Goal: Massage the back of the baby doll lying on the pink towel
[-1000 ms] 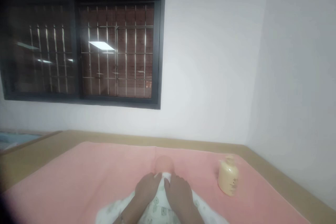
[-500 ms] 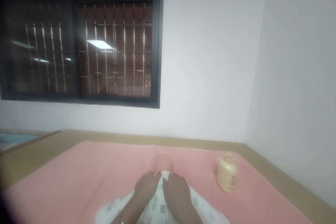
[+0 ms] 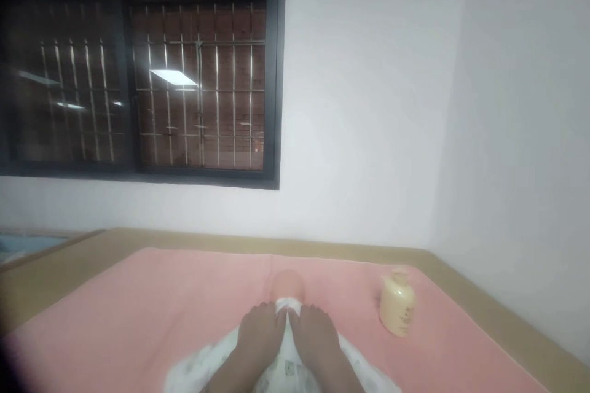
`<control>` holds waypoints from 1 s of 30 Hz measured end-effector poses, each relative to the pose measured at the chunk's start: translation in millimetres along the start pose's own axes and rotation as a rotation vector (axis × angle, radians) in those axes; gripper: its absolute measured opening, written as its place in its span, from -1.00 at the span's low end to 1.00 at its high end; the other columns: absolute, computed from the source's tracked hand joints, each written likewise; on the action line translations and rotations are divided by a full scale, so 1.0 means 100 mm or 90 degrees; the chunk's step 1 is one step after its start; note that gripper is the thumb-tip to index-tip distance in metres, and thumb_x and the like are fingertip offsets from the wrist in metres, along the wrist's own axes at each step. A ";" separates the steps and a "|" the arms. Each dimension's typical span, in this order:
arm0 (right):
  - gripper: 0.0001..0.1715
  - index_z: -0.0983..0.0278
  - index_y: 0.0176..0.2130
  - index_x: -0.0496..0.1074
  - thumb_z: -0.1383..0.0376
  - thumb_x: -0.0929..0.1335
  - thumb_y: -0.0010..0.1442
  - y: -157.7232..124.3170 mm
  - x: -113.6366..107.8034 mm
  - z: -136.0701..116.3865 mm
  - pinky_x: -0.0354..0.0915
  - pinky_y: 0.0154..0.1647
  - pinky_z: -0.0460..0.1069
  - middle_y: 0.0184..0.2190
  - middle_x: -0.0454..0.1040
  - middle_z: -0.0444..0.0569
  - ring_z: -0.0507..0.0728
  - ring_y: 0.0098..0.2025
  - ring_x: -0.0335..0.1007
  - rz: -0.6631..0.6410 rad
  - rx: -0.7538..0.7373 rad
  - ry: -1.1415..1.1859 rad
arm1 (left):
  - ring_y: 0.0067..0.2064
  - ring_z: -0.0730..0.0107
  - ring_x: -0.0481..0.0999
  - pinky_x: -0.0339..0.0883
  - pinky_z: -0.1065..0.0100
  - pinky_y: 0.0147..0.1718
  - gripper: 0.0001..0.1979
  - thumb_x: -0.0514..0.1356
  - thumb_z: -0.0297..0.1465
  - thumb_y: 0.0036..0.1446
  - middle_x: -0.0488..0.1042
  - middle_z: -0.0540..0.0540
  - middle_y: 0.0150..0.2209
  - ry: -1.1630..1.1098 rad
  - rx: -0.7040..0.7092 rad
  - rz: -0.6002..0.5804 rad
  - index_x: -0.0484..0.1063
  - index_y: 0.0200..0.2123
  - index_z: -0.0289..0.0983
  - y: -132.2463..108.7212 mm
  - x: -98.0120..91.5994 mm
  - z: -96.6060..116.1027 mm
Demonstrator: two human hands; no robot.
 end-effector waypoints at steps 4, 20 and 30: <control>-0.53 0.38 -0.06 0.47 0.33 0.08 0.32 -0.15 -0.05 -0.22 0.23 -0.05 0.10 -0.12 0.48 0.23 0.28 -0.08 0.41 -0.011 -0.049 -0.084 | -0.10 0.04 0.48 0.27 0.11 -0.13 -0.49 -0.18 -0.14 0.26 0.51 -0.27 -0.15 -0.044 -0.025 -0.019 0.46 -0.16 -0.31 0.06 0.01 -0.07; -0.52 0.36 -0.20 0.50 0.27 0.07 0.33 -0.15 -0.11 -0.23 0.25 -0.15 0.08 -0.21 0.51 0.20 0.27 -0.16 0.44 0.038 -0.045 -0.064 | -0.11 -0.04 0.52 0.31 0.06 -0.13 -0.48 -0.15 -0.15 0.26 0.53 -0.32 -0.14 0.040 -0.033 -0.063 0.51 -0.16 -0.34 -0.09 -0.23 -0.03; -0.39 0.38 -0.15 0.48 0.13 0.01 0.38 0.00 -0.09 0.04 0.24 -0.20 0.02 -0.20 0.52 0.19 0.21 -0.17 0.46 0.002 0.018 -0.012 | -0.09 -0.07 0.49 0.28 0.06 -0.11 -0.41 -0.20 -0.13 0.28 0.52 -0.34 -0.16 0.059 -0.027 -0.009 0.49 -0.17 -0.41 -0.07 -0.10 0.02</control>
Point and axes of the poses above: each hand's wrist, its own y-axis towards the middle knuckle, its own x-axis out of the palm, z = x × y, the point moved 3 cm from there along y, towards the middle knuckle
